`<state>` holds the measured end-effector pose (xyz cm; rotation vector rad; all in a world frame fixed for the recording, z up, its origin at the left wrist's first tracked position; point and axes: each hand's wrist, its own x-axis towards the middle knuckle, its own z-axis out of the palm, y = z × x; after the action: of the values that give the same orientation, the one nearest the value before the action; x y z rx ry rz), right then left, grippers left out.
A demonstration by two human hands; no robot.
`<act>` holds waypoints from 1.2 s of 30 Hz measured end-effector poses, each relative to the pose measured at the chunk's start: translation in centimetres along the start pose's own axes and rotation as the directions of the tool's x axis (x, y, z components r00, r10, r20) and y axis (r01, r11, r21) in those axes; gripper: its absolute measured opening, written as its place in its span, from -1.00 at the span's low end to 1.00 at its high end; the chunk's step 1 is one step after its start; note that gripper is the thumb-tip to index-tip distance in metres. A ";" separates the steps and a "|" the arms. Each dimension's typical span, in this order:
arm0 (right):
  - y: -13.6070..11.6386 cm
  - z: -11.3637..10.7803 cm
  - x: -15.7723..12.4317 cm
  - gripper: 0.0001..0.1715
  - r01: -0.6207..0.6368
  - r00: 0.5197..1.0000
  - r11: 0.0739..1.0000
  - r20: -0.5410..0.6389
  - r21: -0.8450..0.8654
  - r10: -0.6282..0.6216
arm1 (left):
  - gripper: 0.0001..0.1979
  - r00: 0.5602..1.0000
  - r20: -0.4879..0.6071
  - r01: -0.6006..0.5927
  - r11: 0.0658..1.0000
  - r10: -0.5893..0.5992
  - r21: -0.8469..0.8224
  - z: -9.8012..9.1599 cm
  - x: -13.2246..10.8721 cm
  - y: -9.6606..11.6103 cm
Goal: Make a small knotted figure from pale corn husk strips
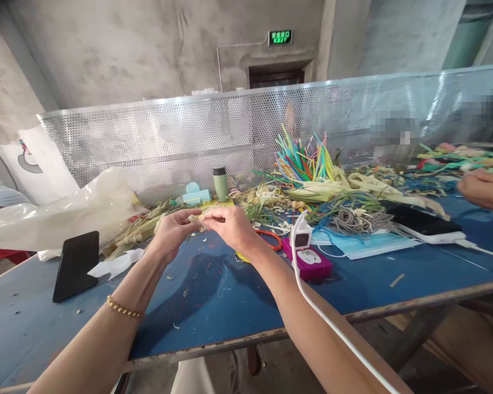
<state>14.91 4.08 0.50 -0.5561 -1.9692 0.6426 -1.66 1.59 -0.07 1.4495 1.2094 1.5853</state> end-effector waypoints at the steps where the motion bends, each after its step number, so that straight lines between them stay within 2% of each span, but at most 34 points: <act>1: 0.2 0.1 0.1 -0.90 0.063 0.995 0.995 -0.068 -0.076 -0.068 | -0.57 1.000 0.018 -0.010 1.000 0.009 0.024 0.1 -0.1 0.0; 4: 0.6 0.2 0.3 -0.96 0.164 0.962 0.931 -0.157 -0.325 -0.224 | -0.56 0.995 0.091 -0.040 0.997 0.033 0.073 0.4 -0.5 0.2; 7: 0.9 0.2 0.3 -0.93 0.147 0.964 0.892 -0.140 -0.428 -0.226 | -0.52 0.983 0.180 -0.052 0.995 0.036 0.085 0.5 -0.8 0.6; 11: 1.1 0.2 0.3 -0.91 0.091 0.991 0.921 -0.056 -0.378 -0.120 | -0.43 0.962 0.273 -0.033 0.998 0.016 0.060 0.6 -1.2 1.2; 15: 1.1 0.4 0.1 -0.90 0.091 0.992 0.906 -0.040 -0.412 -0.117 | -0.41 0.940 0.341 0.001 1.000 -0.006 0.014 0.7 -1.6 1.8; 26: 1.1 0.9 -0.1 -0.86 0.103 0.991 0.918 -0.043 -0.384 -0.129 | -0.42 0.932 0.361 0.038 0.999 -0.030 -0.016 0.8 -1.8 1.9; 32: 1.2 0.9 -0.1 -0.83 0.139 0.985 0.918 -0.040 -0.372 -0.165 | -0.55 0.926 0.377 0.043 0.999 -0.031 -0.022 0.4 -1.5 1.5; 36: 1.2 0.9 0.0 -0.84 0.070 0.996 0.951 -0.040 -0.301 -0.085 | -0.49 0.931 0.364 0.047 0.999 -0.034 -0.027 0.4 -1.3 1.2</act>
<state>14.25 4.80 -0.68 -0.6678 -2.0412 0.2775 -0.97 0.04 0.60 1.5980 0.9822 1.2324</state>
